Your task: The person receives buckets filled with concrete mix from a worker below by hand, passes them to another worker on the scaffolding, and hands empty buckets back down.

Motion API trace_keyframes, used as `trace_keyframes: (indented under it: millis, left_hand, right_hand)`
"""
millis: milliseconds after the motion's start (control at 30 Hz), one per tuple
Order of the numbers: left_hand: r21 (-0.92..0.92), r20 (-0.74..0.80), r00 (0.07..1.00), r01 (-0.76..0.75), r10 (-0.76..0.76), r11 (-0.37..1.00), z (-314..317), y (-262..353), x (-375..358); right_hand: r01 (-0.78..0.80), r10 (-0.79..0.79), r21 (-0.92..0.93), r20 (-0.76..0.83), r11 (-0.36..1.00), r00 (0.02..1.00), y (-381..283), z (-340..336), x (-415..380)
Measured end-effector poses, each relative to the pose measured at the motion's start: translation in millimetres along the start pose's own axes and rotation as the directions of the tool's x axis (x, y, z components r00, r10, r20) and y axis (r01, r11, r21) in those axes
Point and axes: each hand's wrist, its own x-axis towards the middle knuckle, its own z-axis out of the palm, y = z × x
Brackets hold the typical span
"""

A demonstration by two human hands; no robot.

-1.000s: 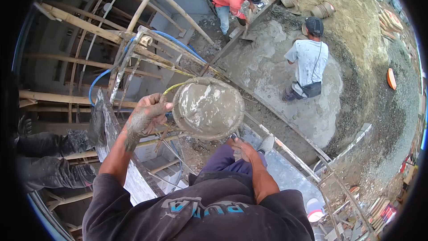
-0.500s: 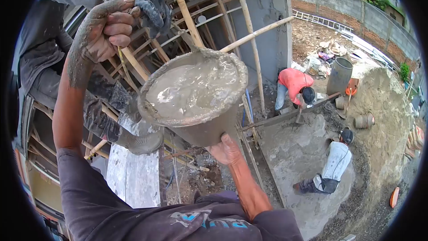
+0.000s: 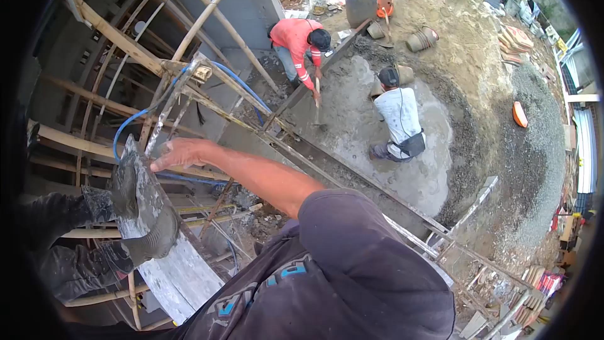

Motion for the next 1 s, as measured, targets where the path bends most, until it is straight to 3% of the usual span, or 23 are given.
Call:
trace_keyframes:
  millis: [67,100,133,167,233,267,300,333,367,400,433,467,500,533,567,600,633,700,767,800,867,967,1000]
  left_hand:
    - [0.098,-0.056,0.996,-0.063,0.068,0.993,-1,6,-34]
    - [0.106,-0.063,0.993,-0.09,0.097,0.99,1,15,-51]
    - [0.087,-0.055,0.99,-0.122,0.127,0.989,3,23,-73]
    - [0.047,-0.028,0.989,-0.142,0.144,0.989,9,30,-98]
    - [-0.129,0.117,0.982,-0.132,0.147,0.983,35,47,-156]
    - [-0.227,0.235,0.962,-0.089,0.143,0.97,58,55,-188]
    - [-0.296,0.359,0.921,-0.04,0.15,0.954,89,69,-223]
    - [-0.331,0.443,0.878,-0.026,0.18,0.943,125,109,-260]
    - [-0.362,0.523,0.827,-0.005,0.208,0.932,161,149,-297]
    - [-0.338,0.715,0.691,0.212,0.103,0.917,203,112,-325]
    - [-0.293,0.793,0.608,0.402,-0.015,0.867,252,80,-366]
    - [-0.25,0.836,0.535,0.568,-0.121,0.784,290,63,-412]
    - [-0.177,0.844,0.511,0.549,-0.161,0.817,336,18,-470]
    - [-0.104,0.851,0.478,0.56,-0.218,0.822,363,-5,-531]
    - [-0.025,0.911,0.322,0.666,-0.257,0.745,382,-12,-581]
    - [0.023,0.935,0.242,0.69,-0.26,0.724,402,-34,-641]
    - [0.258,0.935,-0.085,0.831,-0.346,0.493,380,9,-644]
    - [0.504,0.83,-0.346,0.802,-0.437,0.322,384,7,-699]
    - [0.577,0.808,-0.52,0.794,-0.278,0.191,392,-20,-744]
    - [0.647,0.752,-0.551,0.721,-0.362,0.247,396,-23,-752]
    - [0.771,0.63,-0.57,0.54,-0.528,0.336,412,-20,-763]
    - [0.665,0.746,-0.497,0.586,-0.443,0.463,462,-13,-772]
    - [0.61,0.792,-0.487,0.608,-0.368,0.508,487,-12,-783]
  right_hand:
    - [-0.23,0.235,0.051,-0.125,0.972,0.964,91,-20,-60]
    - [-0.372,0.386,0.106,-0.181,0.922,0.905,124,-30,-104]
    - [-0.451,0.484,0.178,-0.394,0.874,0.782,171,-30,-146]
    - [-0.56,0.441,-0.092,-0.518,0.823,0.733,229,-45,-184]
    - [-0.66,0.552,0.106,-0.655,0.744,0.516,305,-48,-286]
    - [-0.769,0.527,0.124,-0.795,0.627,0.301,341,-43,-333]
    - [-0.756,0.592,0.301,-0.794,0.581,0.139,354,-31,-384]
    - [-0.739,0.465,0.299,-0.885,0.604,0.022,378,-25,-443]
    - [-0.715,0.499,0.4,-0.863,0.573,-0.084,412,-12,-492]
    - [-0.662,0.538,0.547,-0.805,0.512,-0.25,416,6,-527]
    - [-0.714,0.537,0.527,-0.807,0.462,-0.248,407,23,-556]
    - [-0.798,0.422,0.335,-0.899,0.5,-0.113,449,40,-602]
    - [-0.85,0.3,0.128,-0.953,0.511,0.037,494,60,-637]
    - [-0.777,0.405,0.29,-0.913,0.558,-0.05,488,75,-643]
    - [-0.683,0.512,0.445,-0.85,0.579,-0.119,464,86,-655]
    - [-0.563,0.604,0.59,-0.774,0.578,-0.19,453,98,-659]
    - [-0.424,0.685,0.716,-0.682,0.554,-0.257,429,109,-658]
    - [-0.085,0.808,0.881,-0.463,0.466,-0.363,383,116,-622]
    - [-0.072,0.834,0.897,-0.434,0.437,-0.342,381,123,-600]
    - [-0.027,0.852,0.887,-0.451,0.461,-0.268,389,125,-590]
    - [-0.011,0.86,0.885,-0.455,0.465,-0.234,382,122,-551]
    - [-0.048,0.819,0.831,-0.554,0.554,-0.15,402,122,-496]
    - [0.028,0.823,0.829,-0.549,0.558,-0.144,389,119,-470]
